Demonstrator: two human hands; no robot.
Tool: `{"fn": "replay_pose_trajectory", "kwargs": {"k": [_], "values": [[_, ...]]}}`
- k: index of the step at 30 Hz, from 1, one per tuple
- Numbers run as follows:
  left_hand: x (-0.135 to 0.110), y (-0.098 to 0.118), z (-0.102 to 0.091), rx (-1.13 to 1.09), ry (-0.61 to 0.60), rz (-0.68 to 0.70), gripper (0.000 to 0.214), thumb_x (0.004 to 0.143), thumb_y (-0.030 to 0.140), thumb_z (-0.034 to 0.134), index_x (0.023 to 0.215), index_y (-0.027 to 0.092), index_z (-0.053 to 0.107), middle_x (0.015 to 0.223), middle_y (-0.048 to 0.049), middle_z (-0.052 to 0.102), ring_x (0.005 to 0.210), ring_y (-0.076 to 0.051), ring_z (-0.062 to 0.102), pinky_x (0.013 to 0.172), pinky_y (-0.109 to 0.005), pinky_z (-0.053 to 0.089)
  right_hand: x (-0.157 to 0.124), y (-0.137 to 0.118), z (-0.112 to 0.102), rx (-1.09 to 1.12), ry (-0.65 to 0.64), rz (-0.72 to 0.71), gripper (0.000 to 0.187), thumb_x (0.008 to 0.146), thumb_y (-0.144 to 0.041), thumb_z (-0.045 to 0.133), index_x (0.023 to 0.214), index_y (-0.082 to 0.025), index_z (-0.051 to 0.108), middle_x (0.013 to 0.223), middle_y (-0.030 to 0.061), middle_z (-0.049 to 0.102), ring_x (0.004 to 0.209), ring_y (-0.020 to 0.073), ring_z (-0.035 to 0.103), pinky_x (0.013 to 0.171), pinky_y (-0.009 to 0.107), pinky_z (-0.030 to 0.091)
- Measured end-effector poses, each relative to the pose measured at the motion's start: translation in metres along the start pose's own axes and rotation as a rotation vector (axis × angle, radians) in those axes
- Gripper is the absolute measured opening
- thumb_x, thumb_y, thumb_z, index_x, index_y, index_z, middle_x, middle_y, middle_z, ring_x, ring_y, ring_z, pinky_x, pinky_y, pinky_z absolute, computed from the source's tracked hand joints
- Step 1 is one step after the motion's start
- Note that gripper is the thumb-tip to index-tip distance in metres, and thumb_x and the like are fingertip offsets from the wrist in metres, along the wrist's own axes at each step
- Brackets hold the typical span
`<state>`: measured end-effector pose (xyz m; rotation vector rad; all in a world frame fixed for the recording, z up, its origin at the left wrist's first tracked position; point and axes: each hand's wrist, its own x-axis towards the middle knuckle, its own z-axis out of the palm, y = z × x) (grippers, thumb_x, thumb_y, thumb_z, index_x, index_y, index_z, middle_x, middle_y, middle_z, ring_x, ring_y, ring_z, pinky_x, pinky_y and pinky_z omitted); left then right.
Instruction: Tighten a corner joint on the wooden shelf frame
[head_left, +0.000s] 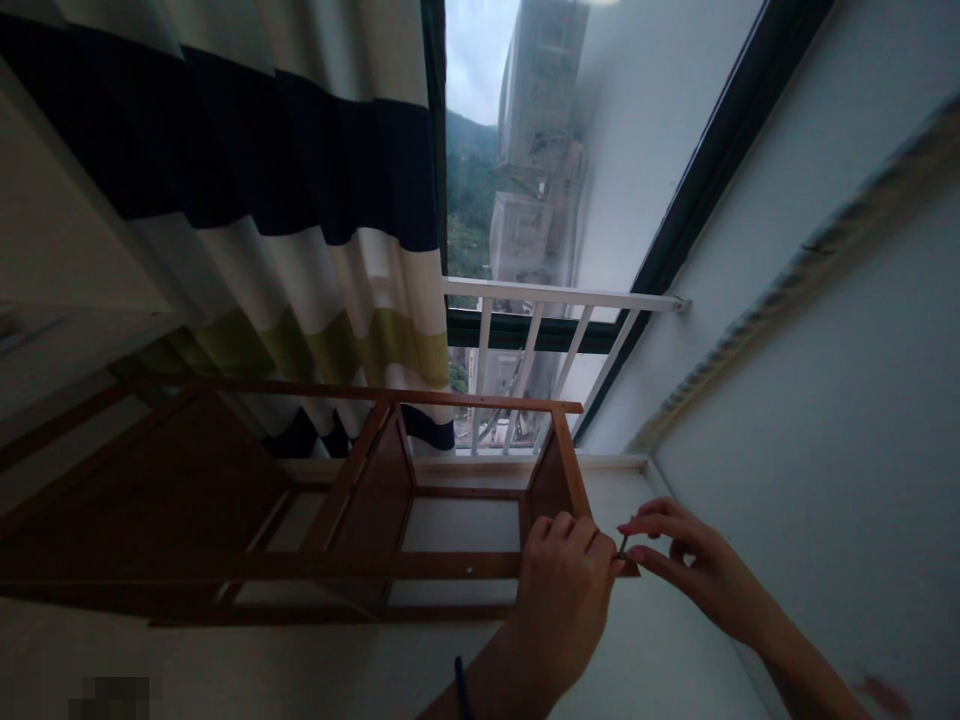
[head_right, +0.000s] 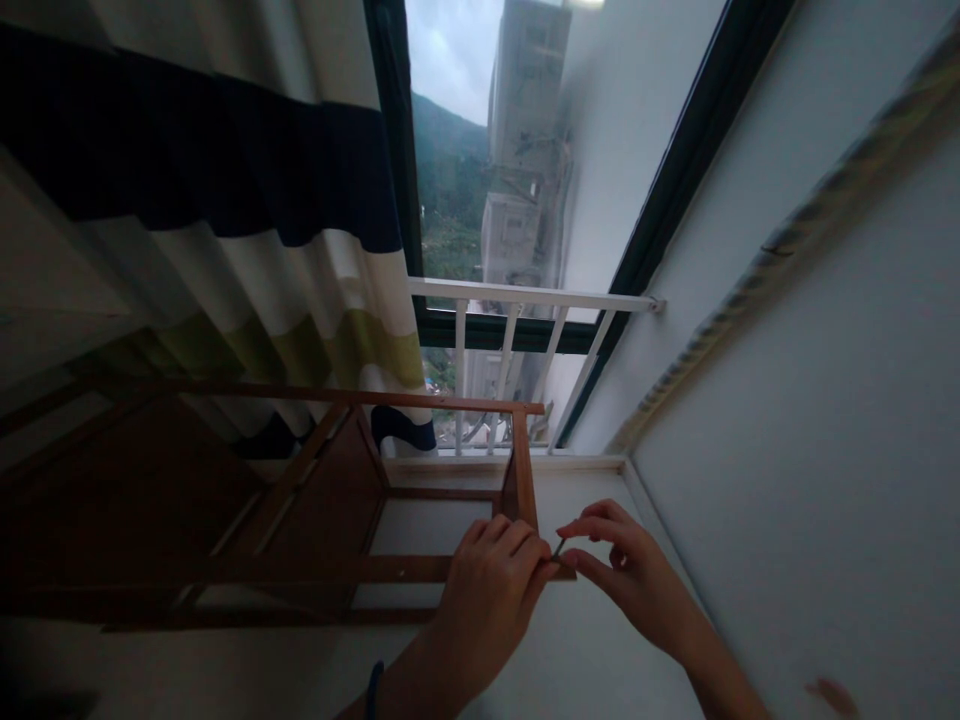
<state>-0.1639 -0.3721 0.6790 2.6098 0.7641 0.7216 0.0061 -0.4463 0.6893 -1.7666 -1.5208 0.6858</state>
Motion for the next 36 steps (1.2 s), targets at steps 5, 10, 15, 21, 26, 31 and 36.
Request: {"fn": "replay_pose_trajectory", "kwargs": {"k": [5, 10, 15, 21, 26, 31, 36], "values": [[-0.003, -0.001, 0.0, 0.001, -0.058, -0.004, 0.002, 0.083, 0.021, 0.053, 0.082, 0.021, 0.055, 0.084, 0.0027, 0.058, 0.079, -0.018, 0.05, 0.068, -0.035, 0.037, -0.014, -0.008, 0.001, -0.091, 0.077, -0.087, 0.016, 0.087, -0.035, 0.052, 0.093, -0.027, 0.064, 0.101, 0.0046, 0.05, 0.082, 0.0157, 0.052, 0.053, 0.022, 0.044], [-0.007, -0.005, -0.004, -0.001, -0.093, 0.019, 0.008, 0.08, 0.021, 0.057, 0.088, 0.022, 0.056, 0.09, 0.003, 0.058, 0.084, -0.017, 0.051, 0.073, -0.034, 0.041, -0.029, -0.012, 0.007, -0.166, 0.06, -0.102, 0.015, 0.091, -0.032, 0.047, 0.096, -0.025, 0.059, 0.077, 0.0015, 0.053, 0.065, 0.0142, 0.051, 0.048, 0.021, 0.042], [-0.019, -0.014, -0.016, 0.057, -0.108, -0.078, 0.037, 0.068, 0.029, 0.071, 0.101, 0.02, 0.055, 0.102, 0.0, 0.059, 0.092, -0.021, 0.052, 0.083, -0.04, 0.042, -0.04, -0.014, 0.016, -0.242, 0.08, -0.087, 0.012, 0.09, -0.03, 0.046, 0.082, -0.023, 0.053, 0.073, -0.0009, 0.054, 0.059, 0.0125, 0.051, 0.051, 0.021, 0.044], [-0.033, -0.024, -0.017, 0.229, -0.021, -0.167, 0.032, 0.072, 0.03, 0.067, 0.101, 0.019, 0.058, 0.098, -0.0023, 0.062, 0.093, -0.023, 0.054, 0.088, -0.043, 0.039, -0.04, -0.029, 0.023, -0.265, 0.01, -0.121, 0.012, 0.091, -0.029, 0.046, 0.085, -0.024, 0.055, 0.075, -0.0005, 0.056, 0.062, 0.0116, 0.054, 0.052, 0.018, 0.046], [-0.045, -0.031, -0.017, 0.267, 0.114, -0.144, 0.031, 0.073, 0.025, 0.065, 0.102, 0.021, 0.058, 0.098, 0.0005, 0.062, 0.091, -0.02, 0.054, 0.091, -0.042, 0.034, -0.038, -0.036, 0.023, -0.284, -0.103, -0.206, 0.025, 0.086, -0.011, 0.038, 0.102, -0.024, 0.052, 0.086, 0.001, 0.058, 0.072, 0.0111, 0.056, 0.059, 0.019, 0.047], [-0.061, -0.046, -0.023, 0.295, 0.225, -0.17, 0.022, 0.082, 0.029, 0.054, 0.1, 0.019, 0.059, 0.097, -0.0021, 0.063, 0.092, -0.022, 0.054, 0.092, -0.044, 0.028, -0.022, -0.053, 0.026, -0.389, -0.199, -0.169, 0.022, 0.08, -0.009, 0.046, 0.096, -0.02, 0.056, 0.087, 0.0032, 0.06, 0.074, 0.0147, 0.057, 0.062, 0.025, 0.046], [-0.067, -0.058, -0.014, 0.22, 0.406, -0.108, 0.031, 0.09, 0.038, 0.038, 0.101, 0.018, 0.06, 0.09, -0.0026, 0.063, 0.085, -0.018, 0.055, 0.087, -0.038, 0.032, 0.014, -0.072, 0.032, -0.493, -0.289, -0.032, 0.013, 0.075, -0.005, 0.056, 0.078, -0.018, 0.059, 0.073, 0.0014, 0.061, 0.066, 0.0174, 0.055, 0.06, 0.027, 0.037]]}}
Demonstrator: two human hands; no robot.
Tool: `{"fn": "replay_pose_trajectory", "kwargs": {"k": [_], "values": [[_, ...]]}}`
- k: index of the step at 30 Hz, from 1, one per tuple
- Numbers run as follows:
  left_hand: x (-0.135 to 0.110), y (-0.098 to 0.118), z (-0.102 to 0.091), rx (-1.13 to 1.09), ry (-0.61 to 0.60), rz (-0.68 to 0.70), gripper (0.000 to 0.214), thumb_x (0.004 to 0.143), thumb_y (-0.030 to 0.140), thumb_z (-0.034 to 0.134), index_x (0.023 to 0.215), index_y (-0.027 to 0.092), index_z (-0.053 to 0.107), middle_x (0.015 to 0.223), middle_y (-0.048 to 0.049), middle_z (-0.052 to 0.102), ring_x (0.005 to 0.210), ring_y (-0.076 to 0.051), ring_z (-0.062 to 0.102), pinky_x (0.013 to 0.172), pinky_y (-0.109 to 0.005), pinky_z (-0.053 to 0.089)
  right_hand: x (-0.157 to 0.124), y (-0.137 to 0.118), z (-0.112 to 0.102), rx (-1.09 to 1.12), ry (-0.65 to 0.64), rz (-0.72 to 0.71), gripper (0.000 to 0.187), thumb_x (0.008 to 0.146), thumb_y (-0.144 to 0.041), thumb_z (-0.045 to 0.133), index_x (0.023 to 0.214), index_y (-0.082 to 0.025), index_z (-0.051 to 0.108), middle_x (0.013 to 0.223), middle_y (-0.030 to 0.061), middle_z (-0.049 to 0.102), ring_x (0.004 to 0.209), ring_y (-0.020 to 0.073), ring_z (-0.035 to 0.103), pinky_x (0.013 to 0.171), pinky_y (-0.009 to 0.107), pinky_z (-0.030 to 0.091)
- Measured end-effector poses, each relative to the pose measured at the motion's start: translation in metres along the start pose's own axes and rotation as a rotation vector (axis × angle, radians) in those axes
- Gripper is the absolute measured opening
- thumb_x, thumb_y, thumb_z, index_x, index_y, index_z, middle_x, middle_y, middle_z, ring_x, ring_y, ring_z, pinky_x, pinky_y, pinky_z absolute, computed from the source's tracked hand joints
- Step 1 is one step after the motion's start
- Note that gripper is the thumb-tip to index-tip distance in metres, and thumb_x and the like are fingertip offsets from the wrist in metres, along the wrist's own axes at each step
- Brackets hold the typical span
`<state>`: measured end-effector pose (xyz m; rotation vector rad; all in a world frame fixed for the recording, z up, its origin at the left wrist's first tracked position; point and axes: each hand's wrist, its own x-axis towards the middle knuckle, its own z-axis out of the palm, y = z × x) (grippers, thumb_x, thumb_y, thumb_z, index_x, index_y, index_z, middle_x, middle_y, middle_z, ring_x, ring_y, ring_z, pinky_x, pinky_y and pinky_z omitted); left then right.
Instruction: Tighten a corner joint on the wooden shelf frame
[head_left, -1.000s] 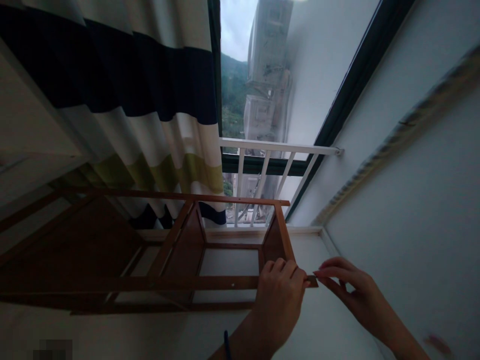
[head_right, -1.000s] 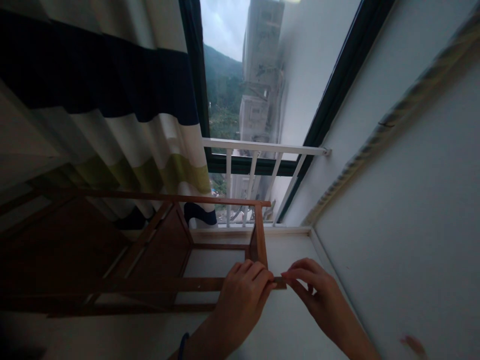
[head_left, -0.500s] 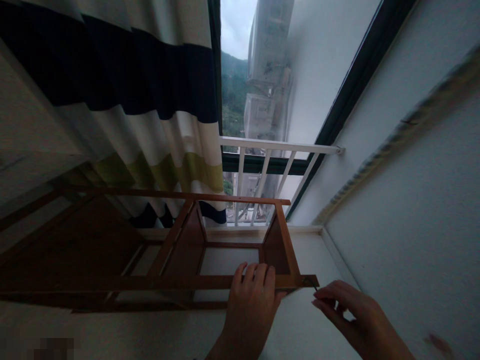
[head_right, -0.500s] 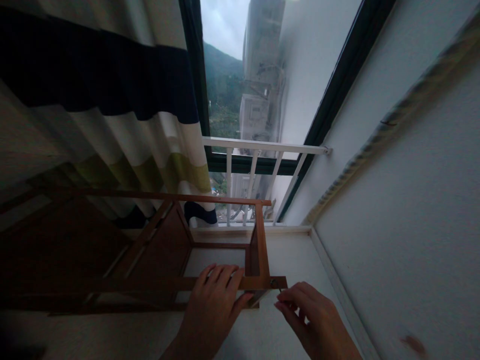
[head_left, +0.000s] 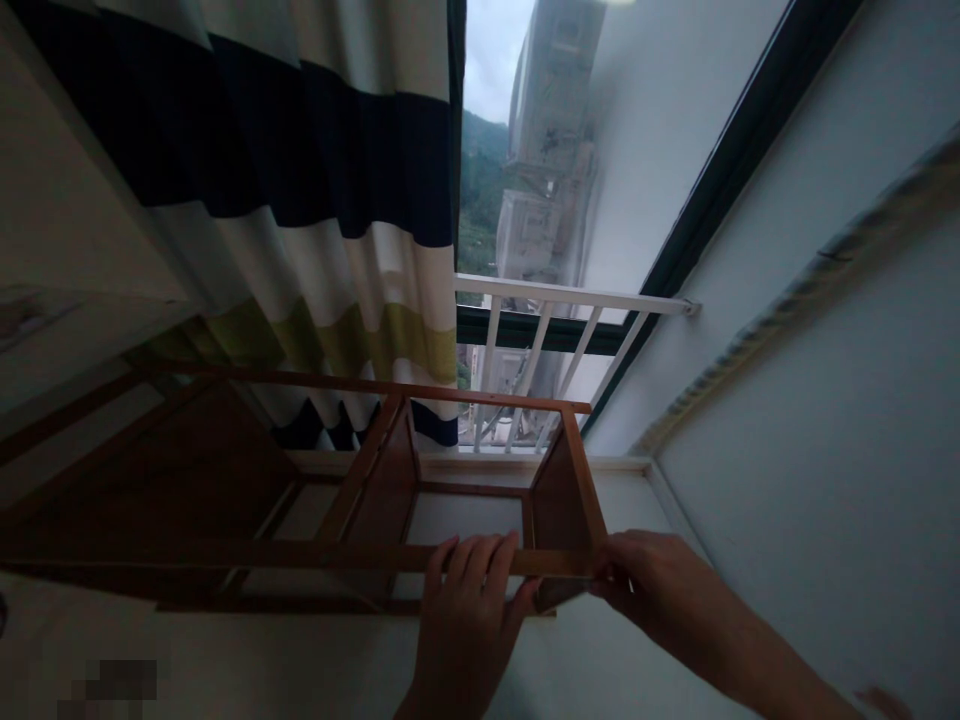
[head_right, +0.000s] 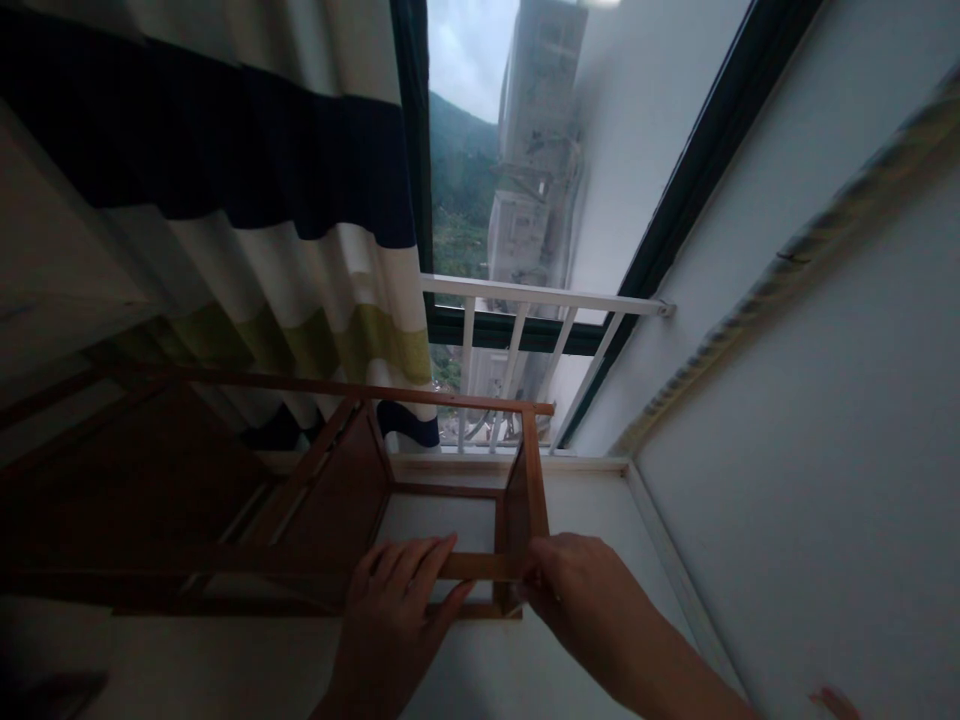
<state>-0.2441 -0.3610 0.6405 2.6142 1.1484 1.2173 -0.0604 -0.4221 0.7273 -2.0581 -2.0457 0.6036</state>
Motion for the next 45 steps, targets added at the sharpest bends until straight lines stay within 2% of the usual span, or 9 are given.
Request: {"fn": "replay_pose_trajectory", "kwargs": {"k": [7, 11, 19, 26, 30, 36, 40, 43, 45], "values": [[-0.005, -0.002, 0.007, -0.029, 0.045, 0.014, 0.032, 0.09, 0.036, 0.039, 0.102, 0.017, 0.061, 0.09, -0.0042, 0.063, 0.086, -0.018, 0.054, 0.088, -0.037, 0.031, 0.04, 0.028, -0.011, 0.272, -0.095, 0.032, 0.003, 0.074, -0.018, 0.053, 0.077, -0.018, 0.053, 0.057, -0.0028, 0.053, 0.05, 0.0128, 0.049, 0.047, 0.022, 0.031], [-0.006, -0.003, 0.007, -0.026, 0.056, 0.012, 0.032, 0.09, 0.036, 0.038, 0.101, 0.017, 0.061, 0.089, -0.0037, 0.063, 0.086, -0.018, 0.054, 0.089, -0.037, 0.031, 0.041, 0.051, -0.008, 0.533, -0.164, 0.092, 0.019, 0.076, -0.032, 0.049, 0.087, -0.017, 0.046, 0.049, -0.0069, 0.046, 0.043, 0.0106, 0.046, 0.042, 0.019, 0.032], [-0.005, -0.004, 0.011, -0.041, 0.11, 0.023, 0.031, 0.09, 0.036, 0.038, 0.096, 0.017, 0.061, 0.085, -0.0025, 0.063, 0.082, -0.018, 0.053, 0.087, -0.036, 0.031, 0.014, 0.07, -0.006, 0.662, 0.017, 0.252, 0.043, 0.074, -0.054, 0.054, 0.092, -0.015, 0.049, 0.055, -0.0047, 0.047, 0.041, 0.0067, 0.03, 0.037, 0.019, 0.018], [-0.004, -0.003, 0.009, -0.031, 0.075, 0.011, 0.031, 0.09, 0.036, 0.038, 0.098, 0.018, 0.062, 0.086, -0.0026, 0.063, 0.083, -0.018, 0.053, 0.087, -0.035, 0.031, -0.036, 0.084, -0.005, 0.481, 0.059, 0.299, 0.041, 0.08, -0.054, 0.05, 0.099, -0.018, 0.059, 0.069, 0.0016, 0.056, 0.067, 0.0159, 0.052, 0.058, 0.025, 0.04], [-0.004, -0.003, 0.01, -0.032, 0.085, 0.012, 0.031, 0.09, 0.036, 0.038, 0.096, 0.017, 0.062, 0.084, -0.0033, 0.063, 0.083, -0.017, 0.053, 0.087, -0.035, 0.031, -0.058, 0.078, -0.001, 0.204, -0.039, 0.315, 0.034, 0.085, -0.052, 0.043, 0.096, -0.024, 0.06, 0.069, -0.0001, 0.058, 0.061, 0.0154, 0.054, 0.056, 0.024, 0.04], [-0.004, -0.006, 0.012, -0.05, 0.094, 0.028, 0.029, 0.09, 0.035, 0.04, 0.097, 0.017, 0.063, 0.084, -0.0037, 0.063, 0.081, -0.017, 0.053, 0.084, -0.035, 0.032, -0.06, 0.052, 0.007, -0.152, -0.069, 0.141, 0.024, 0.089, -0.038, 0.039, 0.082, -0.026, 0.059, 0.071, 0.0002, 0.062, 0.063, 0.0185, 0.059, 0.056, 0.028, 0.042], [-0.004, -0.007, 0.01, -0.026, 0.069, 0.044, 0.03, 0.09, 0.035, 0.039, 0.1, 0.018, 0.062, 0.084, -0.0031, 0.063, 0.081, -0.017, 0.054, 0.084, -0.035, 0.032, -0.039, 0.018, 0.0, -0.254, -0.149, 0.019, 0.03, 0.091, -0.039, 0.04, 0.075, -0.023, 0.061, 0.069, 0.0012, 0.063, 0.061, 0.019, 0.06, 0.054, 0.028, 0.038], [-0.004, -0.01, 0.01, -0.025, 0.092, 0.068, 0.027, 0.09, 0.033, 0.041, 0.101, 0.02, 0.062, 0.084, -0.0021, 0.064, 0.081, -0.017, 0.054, 0.084, -0.034, 0.033, -0.013, -0.002, -0.01, -0.186, -0.138, -0.078, 0.026, 0.091, -0.041, 0.042, 0.085, -0.028, 0.064, 0.069, -0.0017, 0.064, 0.06, 0.0161, 0.059, 0.053, 0.025, 0.032], [-0.005, -0.011, 0.01, -0.029, 0.105, 0.072, 0.025, 0.09, 0.032, 0.042, 0.099, 0.02, 0.062, 0.085, -0.0018, 0.064, 0.081, -0.017, 0.055, 0.084, -0.034, 0.033, 0.007, -0.006, -0.017, -0.155, -0.131, -0.115, 0.035, 0.093, -0.044, 0.039, 0.077, -0.025, 0.064, 0.058, -0.0027, 0.059, 0.049, 0.0119, 0.051, 0.048, 0.024, 0.024]]}}
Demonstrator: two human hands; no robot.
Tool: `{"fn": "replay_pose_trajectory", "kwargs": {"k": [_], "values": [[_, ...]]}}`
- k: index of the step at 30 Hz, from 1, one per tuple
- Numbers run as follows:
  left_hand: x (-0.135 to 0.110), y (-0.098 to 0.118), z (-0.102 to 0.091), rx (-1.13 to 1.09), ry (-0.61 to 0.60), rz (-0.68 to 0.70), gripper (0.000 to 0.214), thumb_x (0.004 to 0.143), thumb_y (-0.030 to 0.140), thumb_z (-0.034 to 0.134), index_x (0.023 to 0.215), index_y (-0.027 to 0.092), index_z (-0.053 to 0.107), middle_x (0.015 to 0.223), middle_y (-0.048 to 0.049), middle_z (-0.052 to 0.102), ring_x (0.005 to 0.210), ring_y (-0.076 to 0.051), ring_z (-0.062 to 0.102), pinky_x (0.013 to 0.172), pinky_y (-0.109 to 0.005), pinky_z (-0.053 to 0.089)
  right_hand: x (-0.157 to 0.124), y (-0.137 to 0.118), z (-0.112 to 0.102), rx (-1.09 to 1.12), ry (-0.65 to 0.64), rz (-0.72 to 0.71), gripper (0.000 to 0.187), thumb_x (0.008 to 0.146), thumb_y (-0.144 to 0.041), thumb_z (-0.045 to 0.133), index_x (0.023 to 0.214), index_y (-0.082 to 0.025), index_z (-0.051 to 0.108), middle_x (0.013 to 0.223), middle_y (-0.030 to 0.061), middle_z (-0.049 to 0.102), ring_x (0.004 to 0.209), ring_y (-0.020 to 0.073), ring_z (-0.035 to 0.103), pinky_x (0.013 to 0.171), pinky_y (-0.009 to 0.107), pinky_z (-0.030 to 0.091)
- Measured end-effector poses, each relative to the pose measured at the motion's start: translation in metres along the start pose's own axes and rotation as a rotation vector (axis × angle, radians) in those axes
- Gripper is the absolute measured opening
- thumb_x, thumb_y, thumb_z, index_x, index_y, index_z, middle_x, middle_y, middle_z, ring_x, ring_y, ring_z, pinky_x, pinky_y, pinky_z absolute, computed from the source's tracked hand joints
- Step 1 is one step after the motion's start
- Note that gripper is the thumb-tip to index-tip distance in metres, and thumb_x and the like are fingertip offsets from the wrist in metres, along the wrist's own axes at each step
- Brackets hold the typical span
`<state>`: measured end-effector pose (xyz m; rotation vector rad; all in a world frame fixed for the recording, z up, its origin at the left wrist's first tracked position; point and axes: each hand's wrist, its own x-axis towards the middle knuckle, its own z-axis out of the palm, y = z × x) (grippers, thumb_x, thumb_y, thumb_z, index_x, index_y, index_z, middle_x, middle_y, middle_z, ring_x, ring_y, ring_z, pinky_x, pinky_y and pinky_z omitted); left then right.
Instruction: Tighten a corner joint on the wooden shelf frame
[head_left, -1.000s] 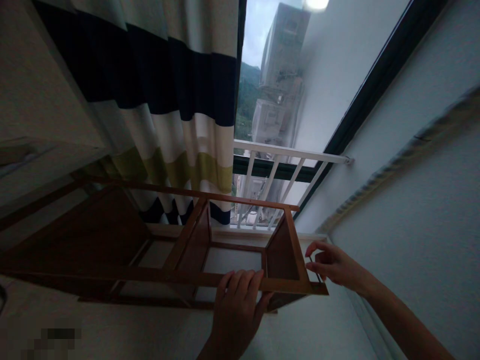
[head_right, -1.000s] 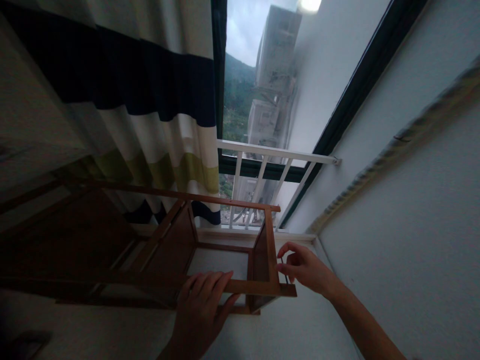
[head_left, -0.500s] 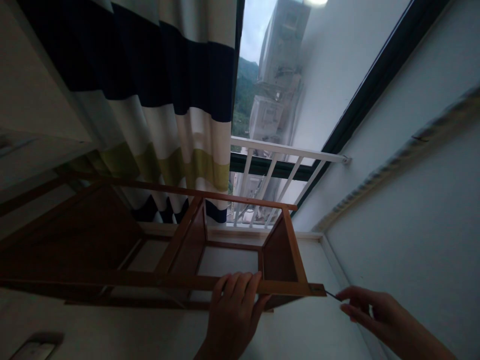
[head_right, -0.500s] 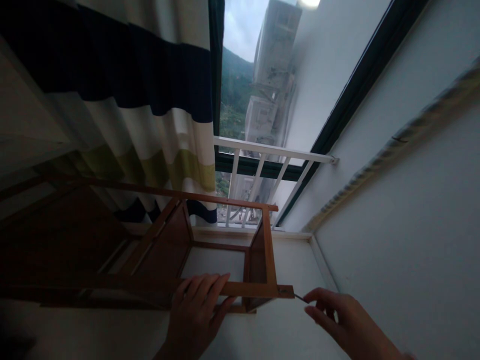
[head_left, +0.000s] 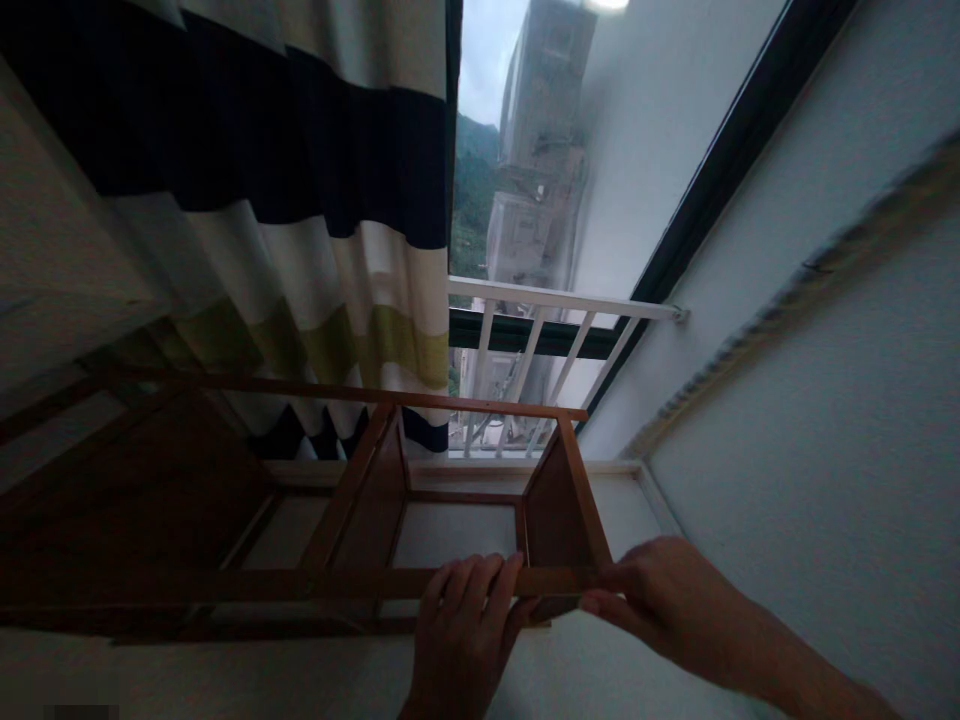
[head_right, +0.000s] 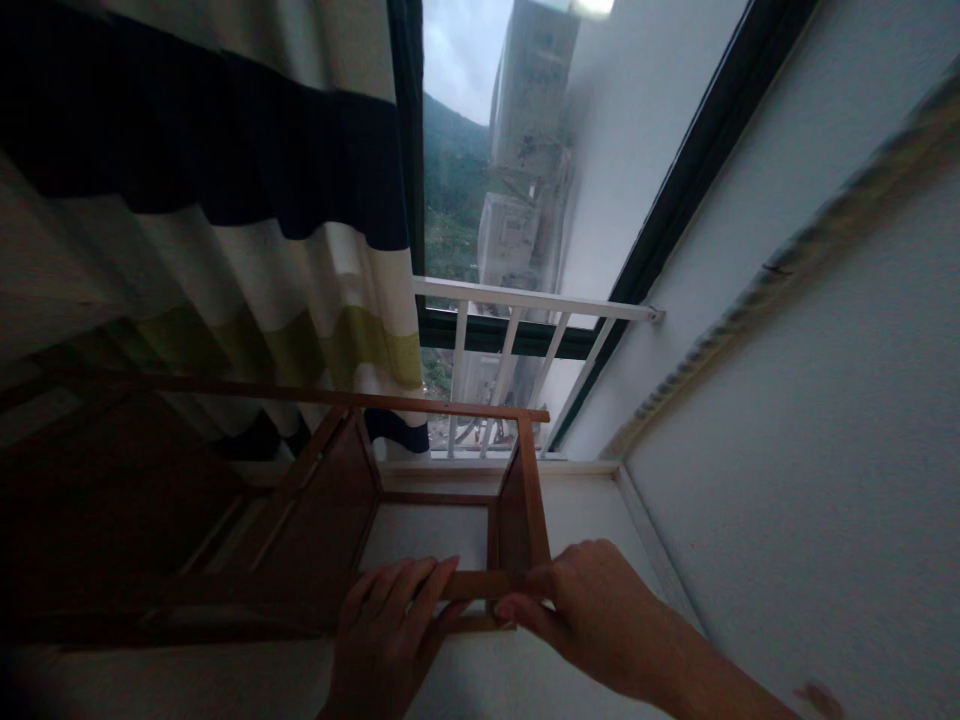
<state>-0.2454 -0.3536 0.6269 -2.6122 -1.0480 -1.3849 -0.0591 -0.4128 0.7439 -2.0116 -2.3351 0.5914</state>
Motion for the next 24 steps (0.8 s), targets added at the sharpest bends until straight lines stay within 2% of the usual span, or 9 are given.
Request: {"fn": "replay_pose_trajectory", "kwargs": {"k": [3, 6, 10, 13, 15, 18, 20, 24], "values": [[0.0, 0.0, 0.0, -0.006, 0.012, -0.002, 0.025, 0.09, 0.033, 0.042, 0.095, 0.02, 0.063, 0.084, -0.0015, 0.065, 0.081, -0.016, 0.055, 0.084, -0.034, 0.033, 0.022, 0.012, -0.007, 0.126, 0.022, 0.013, 0.046, 0.093, -0.045, 0.037, 0.063, -0.019, 0.059, 0.046, -0.0034, 0.045, 0.043, 0.0088, 0.038, 0.045, 0.025, 0.017], [0.002, 0.001, 0.0, -0.01, 0.032, -0.001, 0.026, 0.09, 0.033, 0.042, 0.094, 0.019, 0.064, 0.083, -0.0015, 0.064, 0.08, -0.016, 0.055, 0.083, -0.033, 0.033, 0.03, 0.031, -0.005, 0.289, 0.026, 0.076, 0.05, 0.092, -0.05, 0.034, 0.065, -0.017, 0.06, 0.048, -0.0034, 0.042, 0.046, 0.0094, 0.038, 0.045, 0.023, 0.021], [0.001, 0.001, 0.0, -0.004, 0.033, 0.0, 0.028, 0.09, 0.033, 0.04, 0.093, 0.019, 0.064, 0.083, -0.002, 0.065, 0.08, -0.015, 0.055, 0.084, -0.033, 0.033, 0.017, 0.052, 0.002, 0.404, 0.023, 0.15, 0.058, 0.092, -0.057, 0.023, 0.076, -0.015, 0.061, 0.048, -0.0037, 0.039, 0.045, 0.0105, 0.038, 0.044, 0.021, 0.028], [-0.001, 0.0, 0.001, -0.006, 0.008, 0.0, 0.026, 0.09, 0.033, 0.042, 0.095, 0.021, 0.063, 0.085, -0.0018, 0.065, 0.082, -0.016, 0.055, 0.084, -0.034, 0.033, -0.005, 0.058, 0.003, 0.465, 0.012, 0.216, 0.057, 0.091, -0.057, 0.024, 0.089, -0.014, 0.061, 0.048, -0.0041, 0.04, 0.045, 0.0113, 0.041, 0.045, 0.022, 0.033], [-0.002, 0.0, 0.001, -0.002, -0.005, -0.002, 0.024, 0.089, 0.033, 0.043, 0.096, 0.021, 0.063, 0.086, -0.0018, 0.065, 0.082, -0.017, 0.056, 0.085, -0.034, 0.033, -0.022, 0.059, 0.002, 0.419, 0.029, 0.242, 0.054, 0.092, -0.056, 0.026, 0.09, -0.016, 0.062, 0.053, -0.0018, 0.048, 0.049, 0.0131, 0.047, 0.049, 0.024, 0.036], [-0.002, 0.0, 0.001, 0.0, -0.002, -0.004, 0.025, 0.089, 0.033, 0.043, 0.096, 0.02, 0.063, 0.086, -0.0023, 0.065, 0.083, -0.016, 0.055, 0.086, -0.034, 0.033, -0.045, 0.057, 0.005, 0.207, 0.056, 0.242, 0.045, 0.093, -0.051, 0.029, 0.099, -0.023, 0.063, 0.073, 0.0036, 0.063, 0.066, 0.0189, 0.058, 0.06, 0.028, 0.041], [-0.001, 0.0, 0.001, -0.005, 0.008, 0.003, 0.024, 0.089, 0.032, 0.043, 0.095, 0.019, 0.063, 0.085, -0.0027, 0.064, 0.082, -0.016, 0.055, 0.086, -0.034, 0.032, -0.056, 0.053, 0.011, 0.06, 0.037, 0.22, 0.038, 0.093, -0.047, 0.032, 0.104, -0.026, 0.061, 0.083, 0.0047, 0.066, 0.074, 0.0222, 0.061, 0.064, 0.031, 0.042], [0.002, 0.0, 0.001, -0.001, 0.02, 0.007, 0.026, 0.09, 0.032, 0.042, 0.093, 0.02, 0.064, 0.082, -0.0018, 0.064, 0.079, -0.015, 0.055, 0.084, -0.033, 0.033, -0.059, 0.037, 0.019, -0.147, -0.082, 0.135, 0.03, 0.093, -0.039, 0.036, 0.091, -0.023, 0.061, 0.076, 0.0031, 0.065, 0.067, 0.0237, 0.062, 0.058, 0.032, 0.041]]}}
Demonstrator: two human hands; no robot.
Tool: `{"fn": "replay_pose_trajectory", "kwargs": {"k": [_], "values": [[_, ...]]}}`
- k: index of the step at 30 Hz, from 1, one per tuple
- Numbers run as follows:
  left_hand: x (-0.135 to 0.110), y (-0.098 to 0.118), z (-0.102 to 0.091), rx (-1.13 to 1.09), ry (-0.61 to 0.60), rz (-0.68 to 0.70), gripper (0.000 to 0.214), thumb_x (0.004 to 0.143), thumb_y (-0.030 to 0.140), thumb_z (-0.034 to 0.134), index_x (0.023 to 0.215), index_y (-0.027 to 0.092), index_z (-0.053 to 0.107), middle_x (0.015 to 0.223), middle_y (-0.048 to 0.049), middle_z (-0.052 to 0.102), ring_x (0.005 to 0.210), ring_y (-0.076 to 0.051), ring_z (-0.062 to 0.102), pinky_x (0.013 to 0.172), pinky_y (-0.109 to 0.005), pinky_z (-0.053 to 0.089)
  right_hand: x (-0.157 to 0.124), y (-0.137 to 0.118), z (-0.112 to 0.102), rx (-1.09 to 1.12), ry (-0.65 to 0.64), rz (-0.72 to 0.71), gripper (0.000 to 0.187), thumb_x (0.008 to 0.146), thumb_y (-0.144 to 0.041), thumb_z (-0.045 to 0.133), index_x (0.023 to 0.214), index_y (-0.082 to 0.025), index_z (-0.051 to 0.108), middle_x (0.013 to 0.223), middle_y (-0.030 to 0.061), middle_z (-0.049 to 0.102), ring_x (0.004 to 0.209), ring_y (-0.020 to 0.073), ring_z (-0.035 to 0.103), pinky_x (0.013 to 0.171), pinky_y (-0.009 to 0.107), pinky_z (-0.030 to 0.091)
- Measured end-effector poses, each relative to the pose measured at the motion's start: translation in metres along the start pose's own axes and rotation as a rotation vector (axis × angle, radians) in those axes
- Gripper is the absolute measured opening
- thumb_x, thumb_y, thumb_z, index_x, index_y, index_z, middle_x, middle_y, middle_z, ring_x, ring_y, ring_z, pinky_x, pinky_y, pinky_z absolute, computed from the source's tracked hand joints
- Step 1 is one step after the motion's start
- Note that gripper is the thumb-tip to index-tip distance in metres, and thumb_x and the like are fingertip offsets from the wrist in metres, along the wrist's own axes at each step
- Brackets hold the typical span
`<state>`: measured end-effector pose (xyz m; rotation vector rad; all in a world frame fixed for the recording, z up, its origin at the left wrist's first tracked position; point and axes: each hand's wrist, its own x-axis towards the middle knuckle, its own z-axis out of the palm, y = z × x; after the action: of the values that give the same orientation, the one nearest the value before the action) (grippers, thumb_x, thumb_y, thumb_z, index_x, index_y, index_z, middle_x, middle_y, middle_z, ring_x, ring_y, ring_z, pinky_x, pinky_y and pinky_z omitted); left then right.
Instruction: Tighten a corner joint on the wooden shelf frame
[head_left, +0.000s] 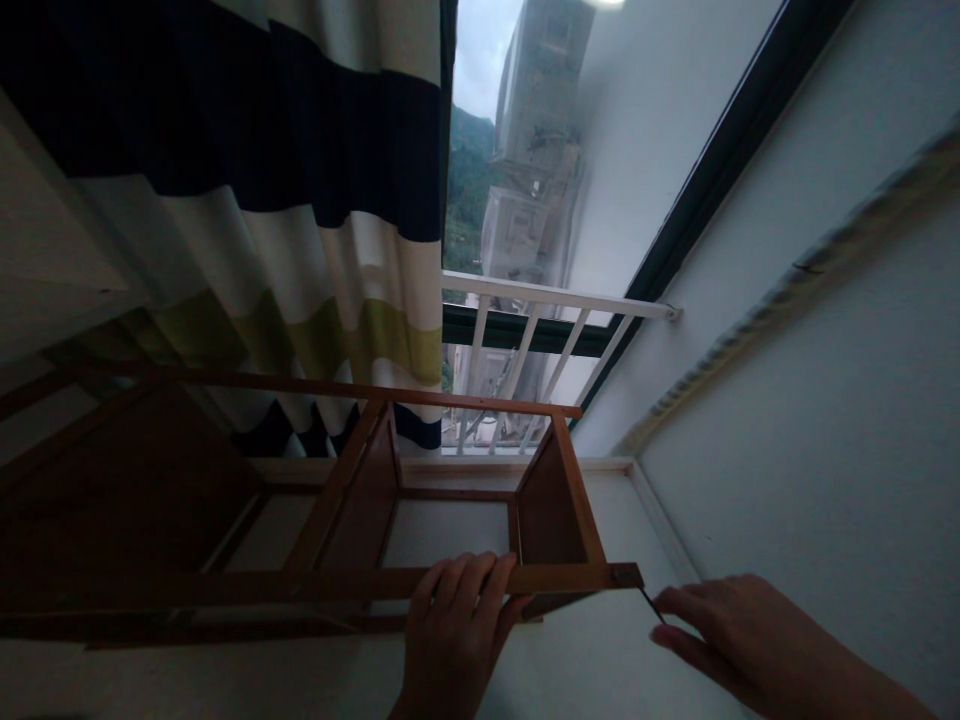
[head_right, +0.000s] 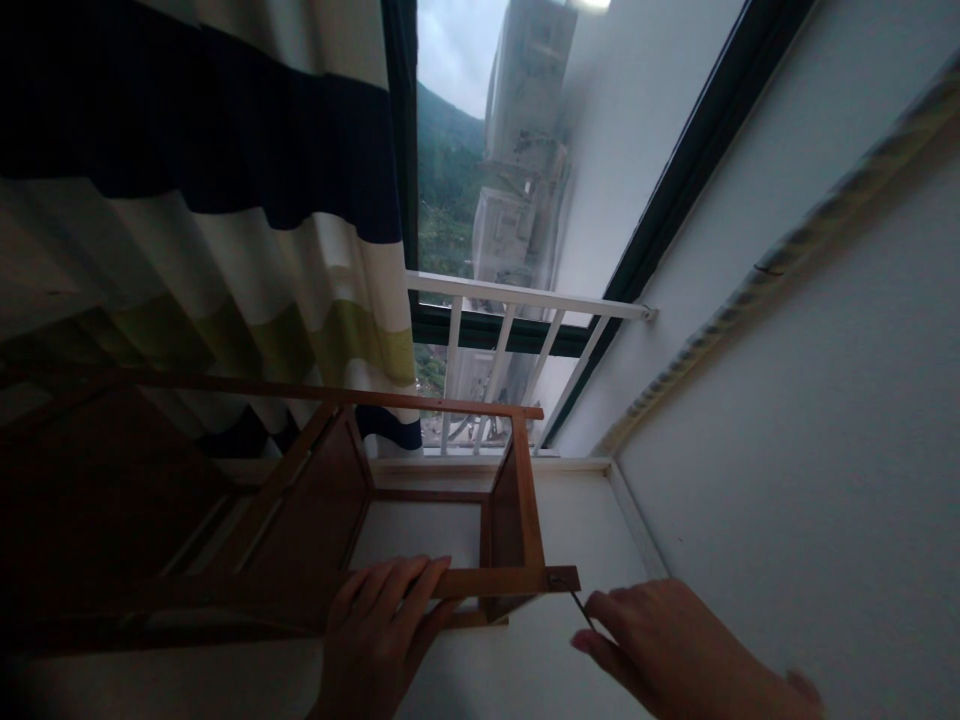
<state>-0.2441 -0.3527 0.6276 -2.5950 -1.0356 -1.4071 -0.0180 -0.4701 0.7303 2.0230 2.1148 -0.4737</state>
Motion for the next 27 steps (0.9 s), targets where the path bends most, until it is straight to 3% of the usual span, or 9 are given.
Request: {"fn": "replay_pose_trajectory", "kwargs": {"k": [2, 7, 10, 14, 17, 21, 27], "values": [[0.0, 0.0, 0.0, 0.002, -0.004, 0.001, 0.026, 0.09, 0.032, 0.041, 0.093, 0.02, 0.064, 0.081, -0.0013, 0.064, 0.079, -0.015, 0.055, 0.083, -0.033, 0.033, 0.006, -0.012, -0.005, -0.045, -0.045, -0.05, 0.026, 0.093, -0.035, 0.04, 0.084, -0.023, 0.06, 0.072, 0.0012, 0.064, 0.065, 0.0227, 0.062, 0.056, 0.032, 0.04], [-0.001, 0.0, 0.0, 0.017, 0.003, 0.0, 0.027, 0.091, 0.032, 0.04, 0.093, 0.02, 0.064, 0.083, -0.0023, 0.064, 0.08, -0.015, 0.055, 0.083, -0.034, 0.033, 0.041, -0.029, -0.032, 0.049, -0.006, -0.246, 0.016, 0.092, -0.032, 0.046, 0.09, -0.023, 0.06, 0.079, -0.0003, 0.065, 0.068, 0.0175, 0.061, 0.058, 0.027, 0.036], [-0.003, 0.0, 0.0, 0.009, 0.014, -0.004, 0.028, 0.09, 0.034, 0.04, 0.092, 0.02, 0.064, 0.082, -0.0027, 0.064, 0.08, -0.015, 0.056, 0.084, -0.033, 0.033, 0.066, -0.023, -0.041, 0.121, -0.009, -0.292, 0.025, 0.093, -0.032, 0.043, 0.08, -0.02, 0.061, 0.067, -0.0002, 0.062, 0.059, 0.0134, 0.057, 0.054, 0.024, 0.031], [-0.003, 0.002, 0.0, 0.007, -0.001, -0.022, 0.025, 0.089, 0.034, 0.043, 0.094, 0.02, 0.064, 0.083, -0.0019, 0.064, 0.082, -0.015, 0.056, 0.086, -0.033, 0.033, 0.082, -0.003, -0.042, 0.188, 0.032, -0.223, 0.039, 0.094, -0.039, 0.038, 0.068, -0.017, 0.058, 0.053, -0.0018, 0.051, 0.049, 0.0106, 0.045, 0.049, 0.024, 0.026], [-0.002, 0.002, 0.001, 0.005, 0.008, -0.024, 0.026, 0.09, 0.034, 0.042, 0.093, 0.02, 0.063, 0.083, -0.0018, 0.064, 0.082, -0.015, 0.055, 0.086, -0.033, 0.032, 0.074, 0.013, -0.037, 0.231, 0.034, -0.166, 0.04, 0.096, -0.041, 0.031, 0.082, -0.019, 0.061, 0.057, -0.0021, 0.053, 0.051, 0.0115, 0.047, 0.049, 0.023, 0.029], [-0.002, 0.0, 0.002, 0.012, 0.009, -0.008, 0.027, 0.09, 0.034, 0.041, 0.092, 0.02, 0.064, 0.082, -0.0016, 0.064, 0.08, -0.015, 0.055, 0.085, -0.033, 0.032, 0.041, 0.026, -0.026, 0.276, 0.047, -0.037, 0.035, 0.096, -0.042, 0.031, 0.098, -0.025, 0.061, 0.079, -0.0006, 0.063, 0.069, 0.0156, 0.057, 0.061, 0.025, 0.035], [-0.004, -0.001, 0.002, -0.003, -0.016, -0.012, 0.024, 0.089, 0.033, 0.043, 0.095, 0.02, 0.063, 0.084, -0.0016, 0.064, 0.081, -0.016, 0.054, 0.086, -0.033, 0.032, 0.002, 0.009, -0.014, 0.146, -0.071, -0.035, 0.038, 0.095, -0.044, 0.032, 0.082, -0.024, 0.061, 0.068, -0.0007, 0.06, 0.063, 0.0165, 0.057, 0.058, 0.028, 0.033]]}}
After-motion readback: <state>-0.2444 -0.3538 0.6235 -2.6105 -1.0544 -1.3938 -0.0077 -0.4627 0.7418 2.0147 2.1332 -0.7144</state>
